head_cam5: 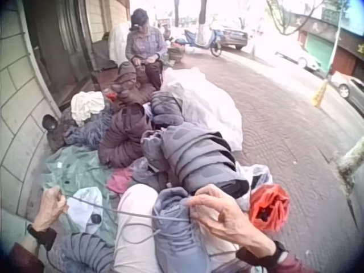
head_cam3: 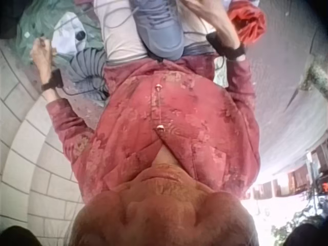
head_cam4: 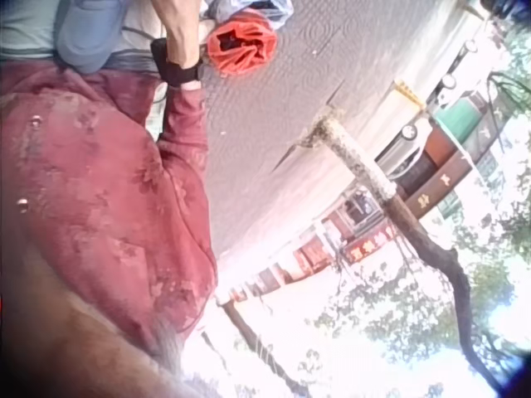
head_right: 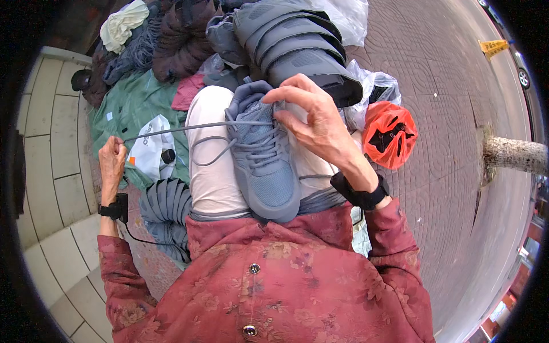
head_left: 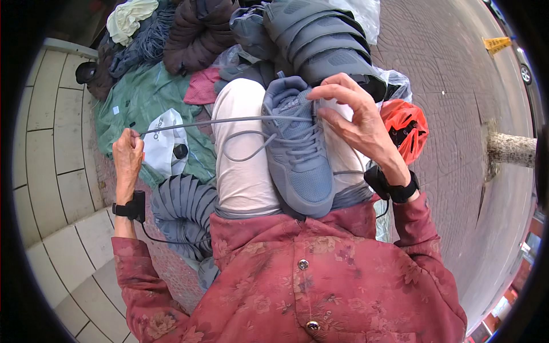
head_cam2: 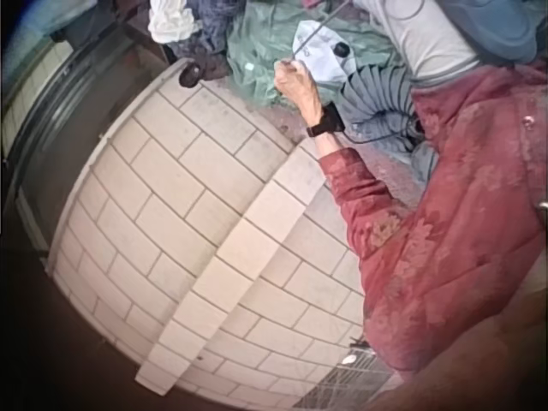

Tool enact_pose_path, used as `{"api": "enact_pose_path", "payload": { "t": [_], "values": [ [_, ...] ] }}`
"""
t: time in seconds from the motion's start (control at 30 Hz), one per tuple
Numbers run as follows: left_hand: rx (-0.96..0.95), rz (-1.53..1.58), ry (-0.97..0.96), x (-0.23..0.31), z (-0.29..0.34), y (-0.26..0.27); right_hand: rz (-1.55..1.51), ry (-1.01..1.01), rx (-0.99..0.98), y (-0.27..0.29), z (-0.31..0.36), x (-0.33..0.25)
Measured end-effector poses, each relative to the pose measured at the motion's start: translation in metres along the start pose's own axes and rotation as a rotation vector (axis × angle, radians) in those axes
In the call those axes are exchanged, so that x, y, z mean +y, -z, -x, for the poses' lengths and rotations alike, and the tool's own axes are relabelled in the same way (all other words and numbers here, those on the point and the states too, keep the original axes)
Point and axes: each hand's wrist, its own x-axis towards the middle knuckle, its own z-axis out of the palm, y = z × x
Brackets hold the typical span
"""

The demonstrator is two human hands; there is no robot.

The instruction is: Lacing and tying the laces of a grey sneaker.

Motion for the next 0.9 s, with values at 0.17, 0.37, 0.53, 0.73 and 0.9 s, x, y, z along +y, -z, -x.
{"api": "enact_pose_path", "payload": {
  "t": [0.17, 0.37, 0.53, 0.73, 0.9],
  "values": [
    [0.097, 0.054, -0.081, 0.059, -0.020, -0.003, 0.187, 0.066, -0.040, -0.007, -0.003, 0.010],
    [-0.126, 0.609, -0.467, 0.248, 0.014, -0.018, 0.141, 0.062, -0.053, -0.007, -0.002, 0.010],
    [-0.196, 0.515, -0.568, 0.261, 0.019, -0.038, 0.127, 0.045, -0.072, -0.006, -0.001, 0.006],
    [-0.204, 0.527, -0.528, 0.274, 0.016, -0.033, 0.082, 0.137, -0.015, -0.011, -0.004, 0.009],
    [-0.173, 0.540, -0.547, 0.277, 0.013, -0.033, 0.118, 0.150, -0.016, -0.016, -0.005, 0.009]
  ]
}}
